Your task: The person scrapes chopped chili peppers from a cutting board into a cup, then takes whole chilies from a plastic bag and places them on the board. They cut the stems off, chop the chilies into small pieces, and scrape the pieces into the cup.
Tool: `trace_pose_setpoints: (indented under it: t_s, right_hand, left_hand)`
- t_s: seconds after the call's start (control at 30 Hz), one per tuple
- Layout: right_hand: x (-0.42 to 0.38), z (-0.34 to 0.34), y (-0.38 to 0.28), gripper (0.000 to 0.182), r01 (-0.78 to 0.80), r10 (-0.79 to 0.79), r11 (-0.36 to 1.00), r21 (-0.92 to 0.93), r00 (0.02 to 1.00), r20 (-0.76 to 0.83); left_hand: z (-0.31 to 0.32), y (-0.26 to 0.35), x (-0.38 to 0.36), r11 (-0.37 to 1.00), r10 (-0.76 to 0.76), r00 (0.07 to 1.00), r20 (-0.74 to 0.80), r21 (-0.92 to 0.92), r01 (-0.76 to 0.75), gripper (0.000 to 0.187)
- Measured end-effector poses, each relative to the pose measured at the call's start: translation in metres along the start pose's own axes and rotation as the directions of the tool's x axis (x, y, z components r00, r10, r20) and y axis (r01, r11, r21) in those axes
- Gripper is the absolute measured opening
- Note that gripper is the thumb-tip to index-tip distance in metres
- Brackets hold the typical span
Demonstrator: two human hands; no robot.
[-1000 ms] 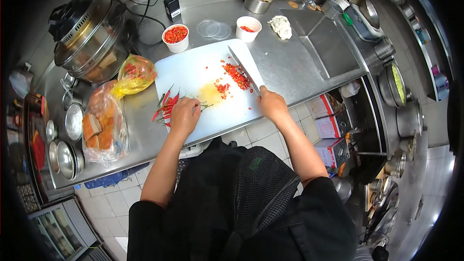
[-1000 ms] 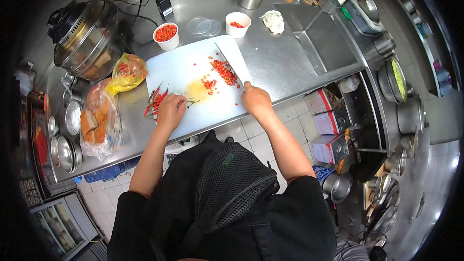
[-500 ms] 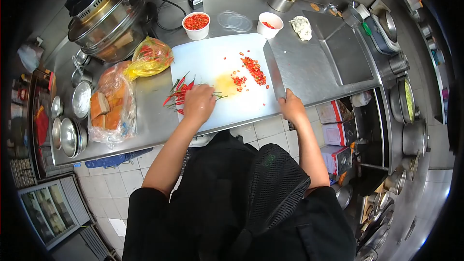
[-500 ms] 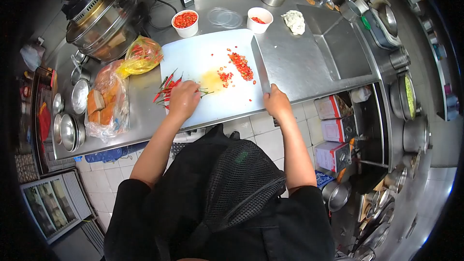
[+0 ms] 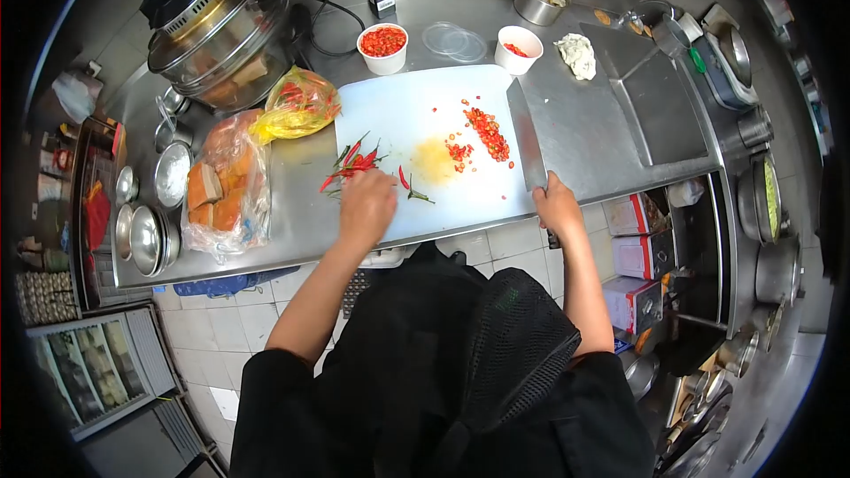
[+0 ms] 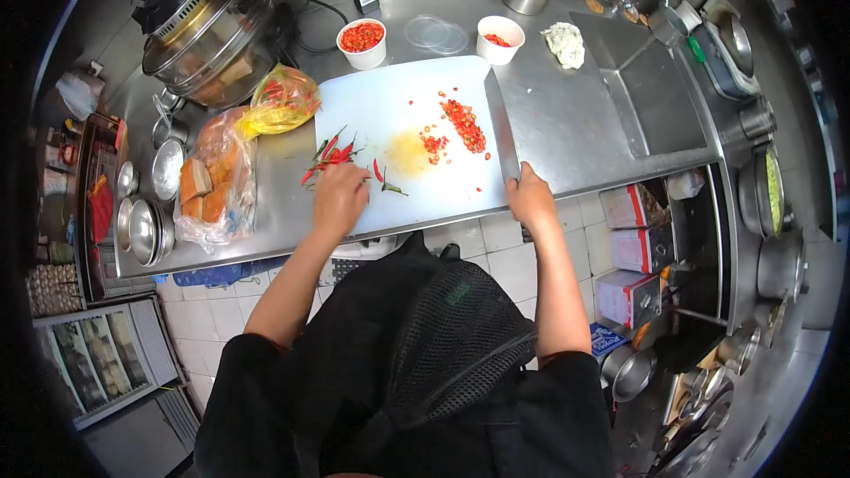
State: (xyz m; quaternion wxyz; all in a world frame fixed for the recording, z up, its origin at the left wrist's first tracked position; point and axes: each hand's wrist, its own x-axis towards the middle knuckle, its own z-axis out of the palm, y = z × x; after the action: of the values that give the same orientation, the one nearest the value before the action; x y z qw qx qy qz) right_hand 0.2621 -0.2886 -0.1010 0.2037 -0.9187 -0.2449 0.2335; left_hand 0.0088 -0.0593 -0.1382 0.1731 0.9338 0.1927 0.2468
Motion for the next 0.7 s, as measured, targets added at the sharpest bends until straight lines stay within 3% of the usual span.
trace_pose_setpoints:
  t_s: [0.1,0.17,0.2,0.27,0.4,0.5,0.57,0.7]
  right_hand:
    - [-0.004,-0.006,-0.009,0.047,-0.019,0.018,0.999,0.027,1.0,0.02]
    - [-0.007,-0.008,-0.013,0.047,-0.019,0.019,0.999,0.032,1.0,0.014]
    - [-0.008,-0.009,-0.014,0.047,-0.024,0.024,0.999,0.037,1.0,0.005]
    - [-0.008,-0.008,-0.012,0.048,-0.019,0.019,0.999,0.044,1.0,0.003]
    - [-0.009,-0.009,-0.012,0.049,-0.038,0.036,0.996,0.087,0.999,0.017]
    - [-0.009,-0.01,-0.012,0.049,-0.04,0.037,0.995,0.092,0.999,0.027]
    - [-0.008,-0.006,-0.007,0.048,-0.031,0.031,0.995,0.09,1.0,0.002]
    - [-0.008,-0.006,-0.012,0.048,-0.055,0.055,0.997,0.056,0.998,0.005]
  left_hand:
    - [-0.01,-0.01,0.015,0.989,-0.079,0.996,-0.043,0.125,0.084,0.016]
    - [-0.01,-0.012,0.024,0.994,0.047,0.998,0.049,0.1,-0.052,0.017]
    - [-0.009,-0.012,0.028,0.994,0.047,0.998,0.047,0.101,-0.051,0.017]
    - [-0.009,-0.011,0.037,0.988,0.123,0.973,0.194,0.073,-0.139,0.019]
    - [0.004,-0.023,0.048,0.973,0.162,0.948,0.275,0.116,-0.2,0.019]
    - [0.004,-0.023,0.057,0.975,0.15,0.974,0.168,0.139,-0.174,0.012]
    - [0.004,-0.017,0.06,0.969,-0.056,0.978,0.203,0.248,0.004,0.012]
    - [0.009,0.002,0.057,0.968,-0.029,0.969,0.247,0.25,-0.035,0.01]
